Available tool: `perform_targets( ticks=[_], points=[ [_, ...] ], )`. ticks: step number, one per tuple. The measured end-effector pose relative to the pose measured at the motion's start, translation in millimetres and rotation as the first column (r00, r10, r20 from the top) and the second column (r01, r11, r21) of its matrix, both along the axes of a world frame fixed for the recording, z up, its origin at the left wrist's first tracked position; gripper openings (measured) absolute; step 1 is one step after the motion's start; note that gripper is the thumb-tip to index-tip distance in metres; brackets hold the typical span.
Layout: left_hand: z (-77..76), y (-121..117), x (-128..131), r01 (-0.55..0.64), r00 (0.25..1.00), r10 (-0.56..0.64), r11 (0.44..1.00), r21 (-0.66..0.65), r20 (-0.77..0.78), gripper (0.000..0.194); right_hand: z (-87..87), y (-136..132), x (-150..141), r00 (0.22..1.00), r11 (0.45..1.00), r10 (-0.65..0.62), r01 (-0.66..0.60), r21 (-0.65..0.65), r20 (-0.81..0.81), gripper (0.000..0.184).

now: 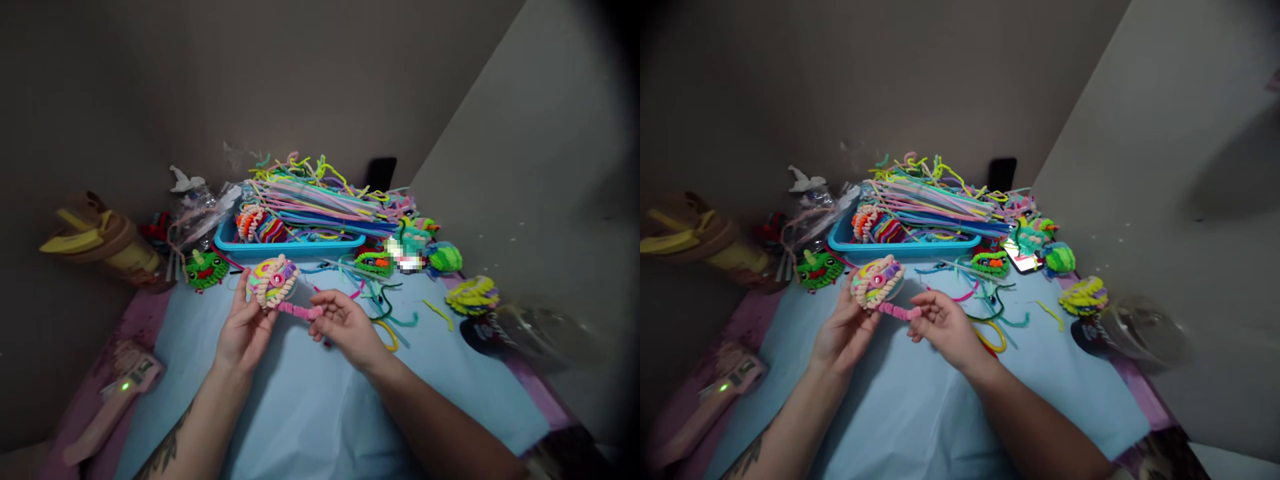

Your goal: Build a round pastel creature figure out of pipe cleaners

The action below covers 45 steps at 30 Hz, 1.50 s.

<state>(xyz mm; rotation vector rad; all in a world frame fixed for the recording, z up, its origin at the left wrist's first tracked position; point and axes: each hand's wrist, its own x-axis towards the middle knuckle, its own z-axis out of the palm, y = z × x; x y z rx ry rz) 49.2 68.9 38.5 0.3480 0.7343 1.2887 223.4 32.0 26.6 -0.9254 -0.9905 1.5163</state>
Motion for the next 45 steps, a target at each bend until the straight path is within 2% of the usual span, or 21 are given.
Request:
perform_targets(
  ticks=[3,8,10,13,16,19,25,29,32,35,38,40,42,45],
  points=[
    [-0.9,1,0,-0.002,1.0,0.002,1.0,-0.003,-0.001,0.058,-0.8,2,1,0.997,0.997,-0.066,0.064,0.036,0.048,0.022],
    [-3.5,1,-1,0.019,1.0,-0.018,1.0,0.014,-0.013,0.058,-1.9,1,5,0.995,0.996,-0.073,0.069,0.052,0.062,0.02],
    [-4.0,1,-1,0.033,0.999,-0.033,0.999,-0.001,0.0,0.056,-0.9,1,9,0.996,0.994,-0.087,0.086,0.07,0.022,0.02],
    [-3.3,0,-1,0.074,0.997,-0.074,0.997,-0.024,0.032,0.055,4.1,2,16,0.982,0.979,-0.176,0.182,0.091,-0.07,0.022],
    [-1.9,-1,1,0.122,0.991,-0.12,0.992,-0.027,0.058,0.056,10.9,7,21,0.956,0.961,-0.263,0.272,0.058,-0.131,0.026],
    [-2.9,-2,1,0.164,0.983,-0.161,0.986,-0.025,0.087,0.061,12.9,12,21,0.946,0.957,-0.287,0.29,-0.002,-0.151,0.029],
    [-14.0,-3,2,0.297,0.945,-0.29,0.955,-0.018,0.153,0.077,3.1,17,14,0.969,0.979,-0.201,0.193,-0.07,-0.141,0.029],
    [-18.1,1,5,0.293,0.945,-0.286,0.956,-0.023,0.16,0.076,2.1,16,14,0.982,0.99,-0.137,0.13,-0.058,-0.133,0.03],
    [-16.2,7,5,0.17,0.971,-0.162,0.985,-0.028,0.173,0.067,4.9,13,16,0.995,0.996,-0.08,0.081,0.027,-0.051,0.029],
    [-13.6,12,5,-0.022,0.987,0.033,0.997,-0.069,0.158,0.056,8.5,7,14,0.995,0.989,0.067,-0.076,0.13,0.075,0.026],
    [-13.6,12,7,-0.078,0.989,0.088,0.993,-0.087,0.12,0.05,10.5,2,8,0.978,0.963,0.179,-0.197,0.186,0.108,0.024],
    [-14.8,10,8,-0.047,0.993,0.055,0.995,-0.085,0.102,0.049,9.4,2,6,0.99,0.971,0.128,-0.137,0.196,0.057,0.023],
    [-15.7,8,9,-0.001,0.996,0.009,0.996,-0.084,0.094,0.049,6.6,6,8,0.999,0.986,-0.018,0.025,0.164,-0.043,0.024],
    [-15.5,5,9,0.04,0.995,-0.032,0.995,-0.088,0.089,0.048,2.2,15,14,0.953,0.97,-0.226,0.24,0.048,-0.201,0.027]
  ],
)
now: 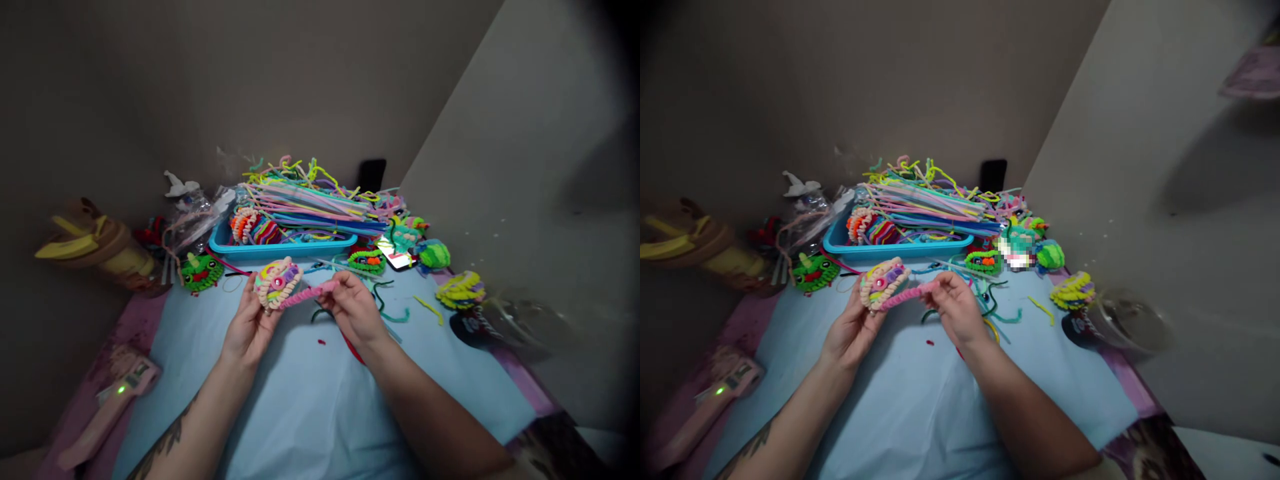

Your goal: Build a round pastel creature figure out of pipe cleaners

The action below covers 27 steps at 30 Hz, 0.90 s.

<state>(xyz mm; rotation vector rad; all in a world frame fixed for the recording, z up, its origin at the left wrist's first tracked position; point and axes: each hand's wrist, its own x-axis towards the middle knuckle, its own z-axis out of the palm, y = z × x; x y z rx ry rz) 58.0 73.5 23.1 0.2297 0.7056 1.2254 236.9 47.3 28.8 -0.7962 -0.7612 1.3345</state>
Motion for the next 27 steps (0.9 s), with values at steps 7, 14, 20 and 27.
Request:
perform_targets(
  ticks=[7,14,20,27],
  points=[
    [4.7,-5,3,0.099,0.994,-0.099,0.995,-0.013,0.038,0.051,-4.4,9,3,0.98,0.989,-0.016,-0.014,-0.146,-0.201,0.03],
    [0.9,-9,4,0.198,0.975,-0.196,0.98,-0.006,0.103,0.062,-8.3,6,-4,0.983,0.981,0.046,-0.078,-0.178,-0.18,0.024],
    [-6.0,-6,4,0.27,0.942,-0.275,0.961,0.052,0.191,0.064,0.3,2,-11,0.948,0.967,0.102,-0.166,-0.194,-0.301,0.025],
    [-6.3,-5,8,0.299,0.951,-0.299,0.954,0.01,0.084,0.052,3.5,-4,-20,0.906,0.947,0.124,-0.23,-0.224,-0.405,0.027]
  ],
)
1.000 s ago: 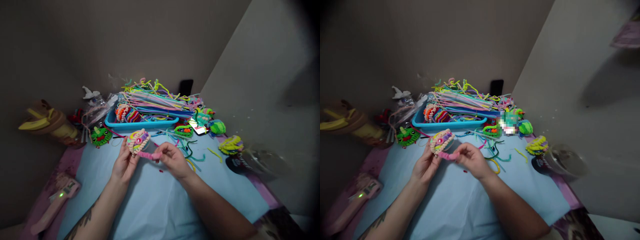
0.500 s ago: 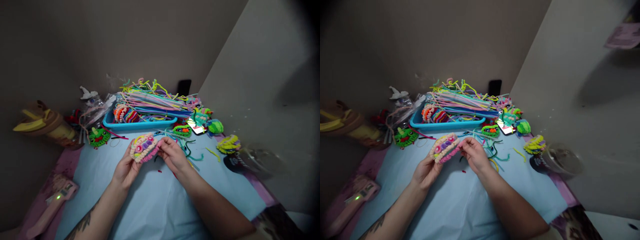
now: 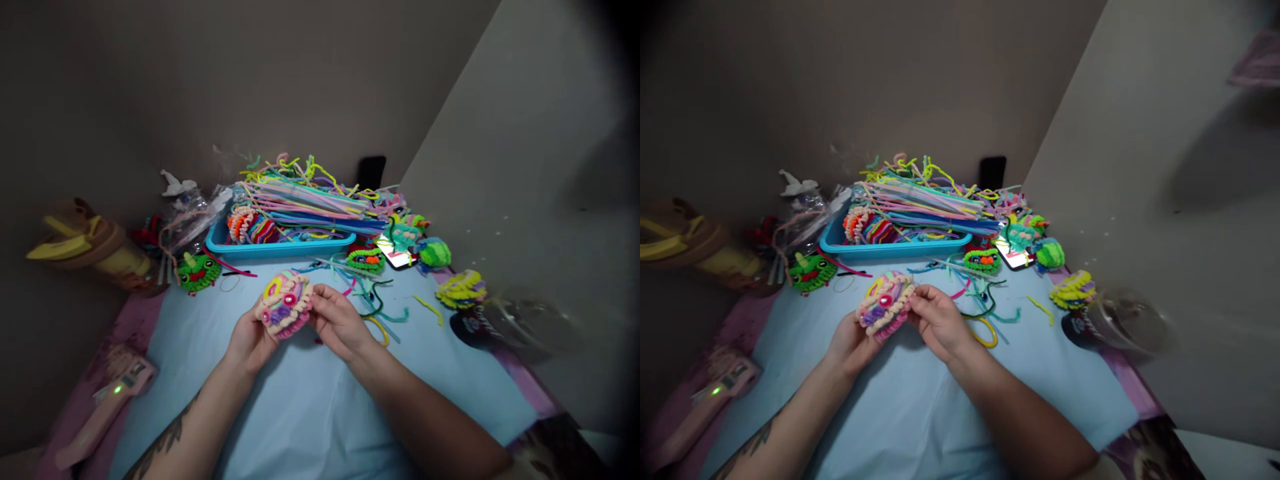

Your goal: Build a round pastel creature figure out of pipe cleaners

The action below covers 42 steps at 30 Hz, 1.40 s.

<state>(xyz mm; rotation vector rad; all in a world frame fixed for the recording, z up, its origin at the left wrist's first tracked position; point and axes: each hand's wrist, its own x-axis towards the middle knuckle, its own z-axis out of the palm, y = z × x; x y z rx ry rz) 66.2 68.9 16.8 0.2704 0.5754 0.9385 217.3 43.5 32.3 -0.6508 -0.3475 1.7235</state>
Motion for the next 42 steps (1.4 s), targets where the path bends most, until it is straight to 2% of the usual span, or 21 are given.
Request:
perform_targets(
  ticks=[9,12,14,16,19,22,23,25,27,28,31,33,35,38,42],
  points=[
    [1.5,0,1,0.003,0.993,-0.009,0.999,-0.048,-0.122,0.04,-8.7,3,-1,0.996,0.996,-0.089,0.089,-0.033,-0.02,0.029],
    [7.1,-2,-3,0.044,0.981,-0.04,0.999,0.015,-0.189,0.053,-7.1,5,2,0.993,0.992,-0.112,0.114,-0.05,0.03,0.03],
    [9.6,-5,-7,0.051,0.957,-0.006,0.988,0.148,-0.29,0.064,-5.2,4,3,0.988,0.992,-0.115,0.12,-0.039,0.102,0.031],
    [9.8,-8,-10,0.086,0.901,0.082,0.929,0.361,-0.425,0.078,-4.0,1,3,0.977,0.994,-0.109,0.112,-0.007,0.184,0.03],
    [7.6,-13,-12,0.267,0.749,0.221,0.762,0.591,-0.624,0.101,-5.0,-4,0,0.95,0.994,-0.106,0.09,0.069,0.294,0.027],
    [6.2,-17,-10,0.445,0.556,0.385,0.611,0.655,-0.737,0.108,-7.2,-9,-4,0.904,0.984,-0.129,0.067,0.164,0.407,0.023],
    [6.1,-18,-9,0.483,0.513,0.438,0.564,0.67,-0.738,0.109,-7.8,-11,-5,0.887,0.981,-0.137,0.059,0.186,0.442,0.022],
    [6.2,-19,-7,0.524,0.471,0.514,0.491,0.696,-0.717,0.107,-8.4,-13,-7,0.859,0.977,-0.148,0.051,0.206,0.49,0.02],
    [6.7,-20,-7,0.526,0.474,0.536,0.464,0.713,-0.699,0.106,-8.8,-15,-7,0.85,0.975,-0.15,0.044,0.216,0.505,0.019],
    [7.2,-20,-7,0.519,0.484,0.529,0.468,0.715,-0.697,0.105,-9.0,-16,-7,0.851,0.975,-0.144,0.035,0.22,0.505,0.018],
    [9.5,-19,-10,0.482,0.539,0.449,0.529,0.698,-0.713,0.105,-8.9,-17,-7,0.864,0.975,-0.097,-0.017,0.222,0.493,0.019],
    [10.8,-18,-11,0.469,0.576,0.406,0.547,0.693,-0.71,0.101,-7.6,-17,-6,0.868,0.974,-0.067,-0.05,0.22,0.493,0.019],
    [11.1,-16,-13,0.483,0.589,0.415,0.507,0.714,-0.693,0.092,-5.0,-17,-4,0.863,0.972,-0.047,-0.077,0.224,0.503,0.02],
    [10.1,-14,-15,0.538,0.562,0.469,0.419,0.732,-0.682,0.079,-0.9,-17,-1,0.84,0.961,-0.043,-0.113,0.251,0.541,0.018],
    [9.8,-12,-17,0.585,0.497,0.514,0.397,0.707,-0.7,0.071,0.3,-14,7,0.771,0.929,-0.08,-0.173,0.328,0.632,0.012]
  ],
)
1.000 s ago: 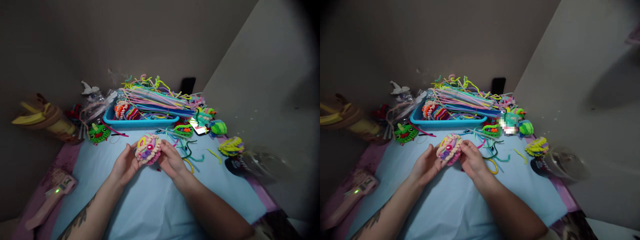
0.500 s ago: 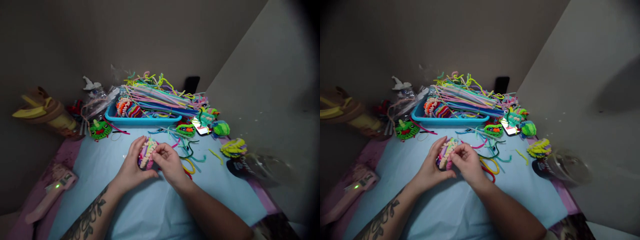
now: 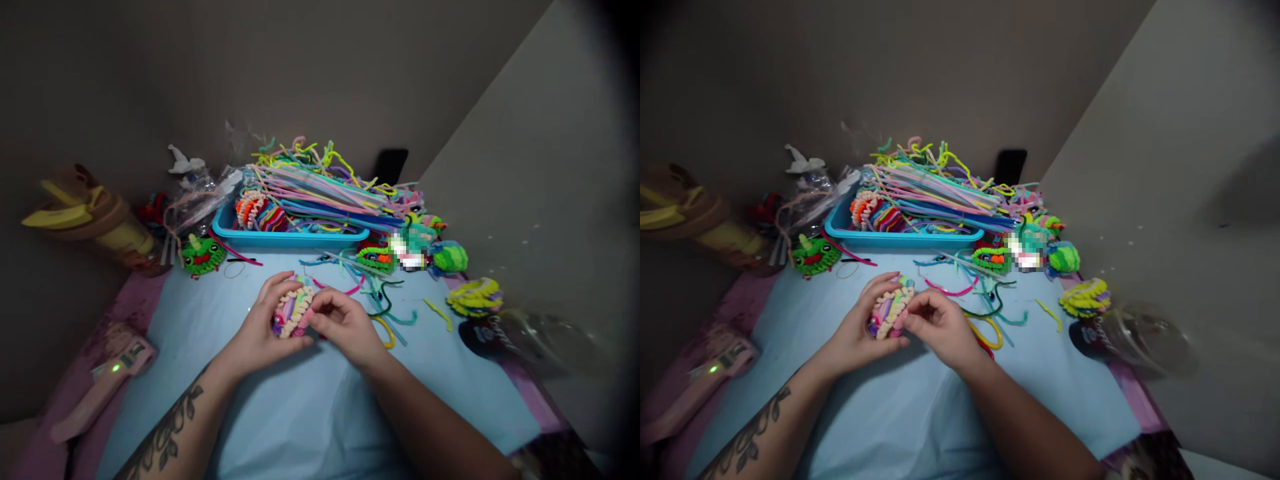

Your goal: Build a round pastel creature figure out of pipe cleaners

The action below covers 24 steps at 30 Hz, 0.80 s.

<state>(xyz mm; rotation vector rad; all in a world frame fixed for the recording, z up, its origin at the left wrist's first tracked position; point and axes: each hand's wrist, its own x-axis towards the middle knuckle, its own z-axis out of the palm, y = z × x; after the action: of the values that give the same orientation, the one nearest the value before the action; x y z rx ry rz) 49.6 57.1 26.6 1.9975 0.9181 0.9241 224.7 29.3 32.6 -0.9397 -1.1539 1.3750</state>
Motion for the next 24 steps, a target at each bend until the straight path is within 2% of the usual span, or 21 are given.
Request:
perform_targets(
  ticks=[2,5,8,12,15,19,24],
  points=[
    [0.5,0,0,-0.016,1.0,0.016,1.0,0.011,-0.003,0.07,-0.4,1,4,0.994,0.997,-0.039,0.033,0.065,0.1,0.009],
    [1.1,1,1,-0.042,0.999,0.041,0.998,0.04,0.005,0.071,0.6,1,9,0.94,0.968,-0.185,0.125,0.216,0.286,0.002],
    [0.5,1,1,-0.076,0.997,0.078,0.993,0.091,-0.012,0.071,3.1,-2,10,0.843,0.902,-0.32,0.132,0.411,0.433,0.007],
    [-2.5,0,0,-0.114,0.989,0.127,0.981,0.158,-0.076,0.067,2.2,-4,11,0.74,0.794,-0.436,0.048,0.606,0.512,0.013],
    [-5.0,-1,0,-0.148,0.975,0.179,0.965,0.218,-0.13,0.064,-1.5,-4,12,0.676,0.763,-0.459,-0.032,0.645,0.577,0.017],
    [-6.0,-1,1,-0.143,0.963,0.201,0.947,0.288,-0.181,0.06,-3.9,-1,13,0.592,0.752,-0.45,-0.152,0.641,0.669,0.017],
    [-6.1,-1,0,-0.132,0.96,0.197,0.944,0.303,-0.197,0.06,-3.0,0,12,0.569,0.755,-0.439,-0.187,0.629,0.695,0.019]
  ],
)
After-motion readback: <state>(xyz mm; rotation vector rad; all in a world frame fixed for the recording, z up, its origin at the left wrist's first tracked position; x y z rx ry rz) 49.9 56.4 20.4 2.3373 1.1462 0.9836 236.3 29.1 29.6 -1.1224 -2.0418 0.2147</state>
